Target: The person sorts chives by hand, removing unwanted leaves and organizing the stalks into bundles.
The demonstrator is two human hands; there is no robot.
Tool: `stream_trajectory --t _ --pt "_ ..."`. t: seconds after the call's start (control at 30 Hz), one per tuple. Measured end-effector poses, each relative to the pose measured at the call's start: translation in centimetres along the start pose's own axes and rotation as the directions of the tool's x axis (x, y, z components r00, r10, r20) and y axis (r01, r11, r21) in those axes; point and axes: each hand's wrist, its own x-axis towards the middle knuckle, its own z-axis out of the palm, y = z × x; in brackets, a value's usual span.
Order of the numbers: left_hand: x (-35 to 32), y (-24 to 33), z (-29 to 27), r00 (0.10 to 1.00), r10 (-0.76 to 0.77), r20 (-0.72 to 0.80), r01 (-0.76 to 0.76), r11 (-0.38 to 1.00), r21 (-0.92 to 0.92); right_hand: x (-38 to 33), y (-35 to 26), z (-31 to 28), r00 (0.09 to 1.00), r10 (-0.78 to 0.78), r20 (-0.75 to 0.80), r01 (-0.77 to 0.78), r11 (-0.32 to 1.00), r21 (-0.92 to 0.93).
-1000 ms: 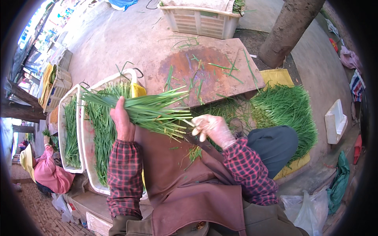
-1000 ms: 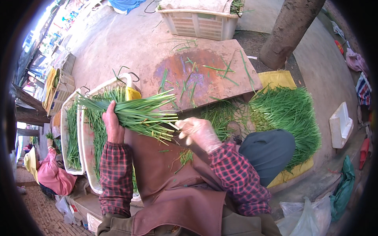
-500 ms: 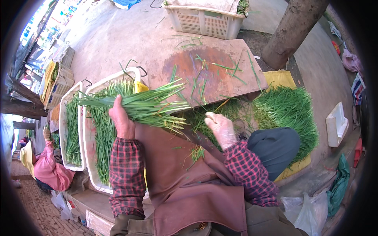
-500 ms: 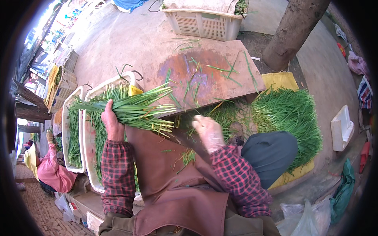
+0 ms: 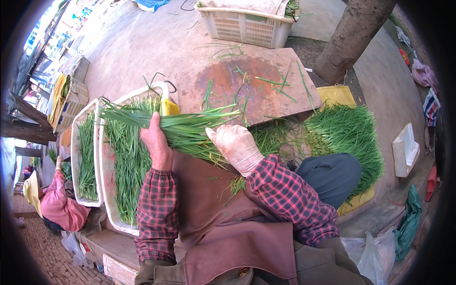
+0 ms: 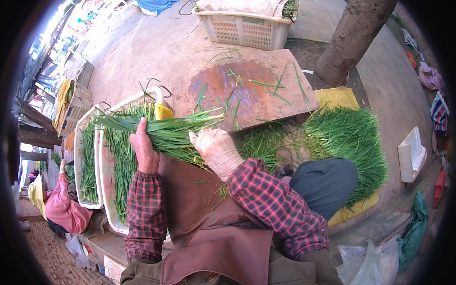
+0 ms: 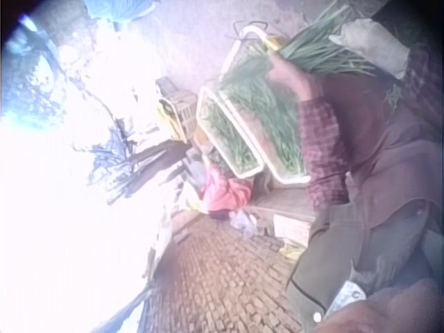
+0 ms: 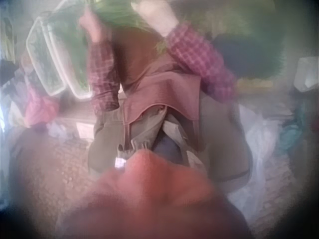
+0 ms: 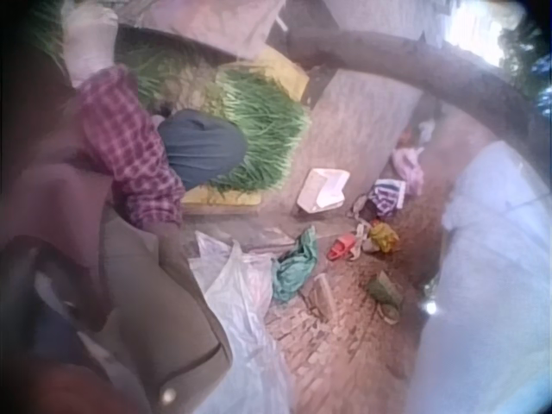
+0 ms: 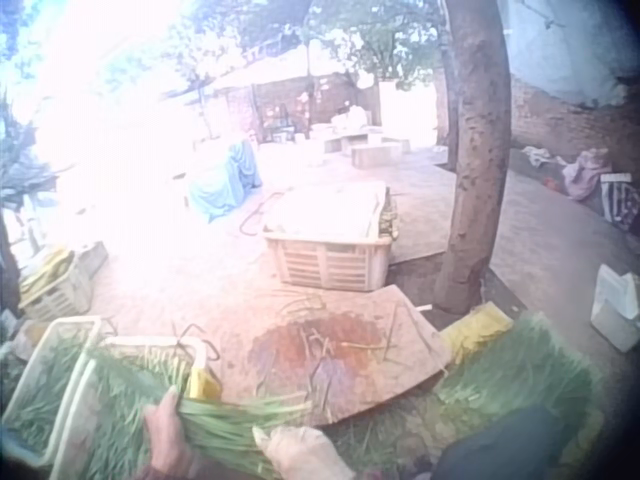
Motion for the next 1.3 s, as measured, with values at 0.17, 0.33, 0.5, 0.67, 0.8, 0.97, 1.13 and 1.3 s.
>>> stream_trajectory --t 0.17,0.33,0.5,0.67,0.8,0.97,1.13,1.3 --pt "-0.4 0.0 0.7 1.000 -0.018 -0.021 0.018 0.999 0.026 0.3 1.0 0.9 0.983 -0.183 0.024 0.181 0.982 0.060" --pt "-0.3 -0.3 0.5 0.999 -0.047 -0.015 0.048 0.996 0.078 0.1 1.2 1.4 1.000 -0.029 0.012 0.023 0.946 0.323" --pt "-0.5 -0.4 0.7 0.999 -0.047 -0.016 0.048 0.995 0.084 1.1 1.5 -1.9 0.740 0.299 0.602 -0.628 -0.011 0.778" --pt "-0.5 -1.0 0.9 0.999 -0.034 -0.029 0.036 0.995 0.092 1.6 2.8 -4.1 0.730 0.207 0.652 -0.559 -0.369 0.743" --pt "-0.5 -1.3 1.0 1.000 -0.025 -0.016 0.026 0.997 0.067 1.0 1.8 -2.5 0.908 0.368 0.199 -0.366 0.469 0.804" --pt "-0.2 -1.5 1.0 0.999 -0.035 -0.020 0.037 0.994 0.100 -1.7 0.8 -1.4 0.999 0.035 0.036 -0.045 0.940 0.339" --pt "-0.7 -1.3 1.1 0.999 -0.039 -0.033 0.041 0.997 0.060 -2.6 -2.0 0.1 0.994 0.104 0.042 -0.110 0.981 0.157" --pt "-1.2 -1.5 1.9 0.996 -0.052 -0.078 0.050 0.998 -0.028 -2.3 -2.2 1.9 0.992 0.113 0.064 -0.115 0.993 0.030"
